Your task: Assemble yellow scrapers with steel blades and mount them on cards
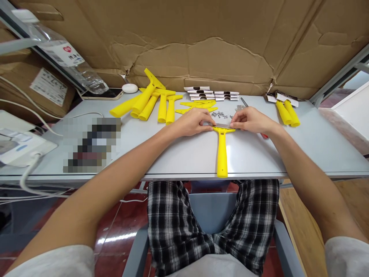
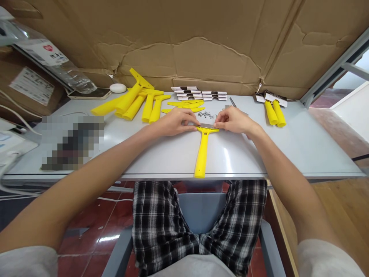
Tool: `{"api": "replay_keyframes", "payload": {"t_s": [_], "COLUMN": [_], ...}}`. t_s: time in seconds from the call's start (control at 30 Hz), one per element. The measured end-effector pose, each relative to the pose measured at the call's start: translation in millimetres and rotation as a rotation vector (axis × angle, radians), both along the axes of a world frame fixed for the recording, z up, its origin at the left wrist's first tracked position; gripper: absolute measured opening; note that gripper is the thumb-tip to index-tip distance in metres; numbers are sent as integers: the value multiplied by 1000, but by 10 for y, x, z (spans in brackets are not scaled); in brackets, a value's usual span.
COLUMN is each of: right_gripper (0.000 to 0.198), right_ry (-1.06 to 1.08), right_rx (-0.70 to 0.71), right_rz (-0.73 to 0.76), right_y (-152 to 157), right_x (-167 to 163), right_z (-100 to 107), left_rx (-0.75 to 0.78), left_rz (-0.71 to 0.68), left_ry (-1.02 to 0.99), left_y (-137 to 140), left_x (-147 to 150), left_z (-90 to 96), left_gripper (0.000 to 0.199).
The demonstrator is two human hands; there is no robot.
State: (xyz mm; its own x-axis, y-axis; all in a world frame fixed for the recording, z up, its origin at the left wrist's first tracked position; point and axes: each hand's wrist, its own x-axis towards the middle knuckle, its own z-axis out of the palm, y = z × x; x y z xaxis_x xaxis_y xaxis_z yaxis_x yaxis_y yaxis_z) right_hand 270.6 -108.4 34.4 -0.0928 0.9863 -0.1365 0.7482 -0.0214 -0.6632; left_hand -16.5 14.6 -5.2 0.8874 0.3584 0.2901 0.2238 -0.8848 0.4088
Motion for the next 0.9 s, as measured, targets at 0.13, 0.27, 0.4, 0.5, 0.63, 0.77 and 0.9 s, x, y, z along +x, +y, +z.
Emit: {"api": "replay_keyframes", "payload": {"t_s": [0.13, 0.27, 0.4, 0.5, 0.63, 0.77, 0.9], "right_gripper": [58, 45, 27, 26, 28, 33, 34], "right_ry": [-84, -91, -192, -237, -293, -334, -319], "right_rx": [53, 71, 85, 135, 196, 213, 226], "right_rz": [118, 179, 154, 147, 151, 156, 174], "right_y": [-20, -12, 8, 18, 22, 20, 13], "right_x": [16, 29, 28, 21, 11, 13, 17], "right_z": [34, 28, 22, 15, 1, -6, -3], "left_rx": [-7, 5, 14, 15, 24, 23, 36], "left_rz": [-2, 1, 0, 10, 44, 80, 86], "left_ry": [7, 8, -5, -14, -22, -38, -41], "left_y": [0, 0, 0, -7, -15, -6, 9], "left_x": [1, 2, 6, 8, 12, 19, 26], "left_z": [1, -4, -12, -17, -29, -60, -85], "left_gripper": [35, 35, 33, 29, 26, 26, 27]}}
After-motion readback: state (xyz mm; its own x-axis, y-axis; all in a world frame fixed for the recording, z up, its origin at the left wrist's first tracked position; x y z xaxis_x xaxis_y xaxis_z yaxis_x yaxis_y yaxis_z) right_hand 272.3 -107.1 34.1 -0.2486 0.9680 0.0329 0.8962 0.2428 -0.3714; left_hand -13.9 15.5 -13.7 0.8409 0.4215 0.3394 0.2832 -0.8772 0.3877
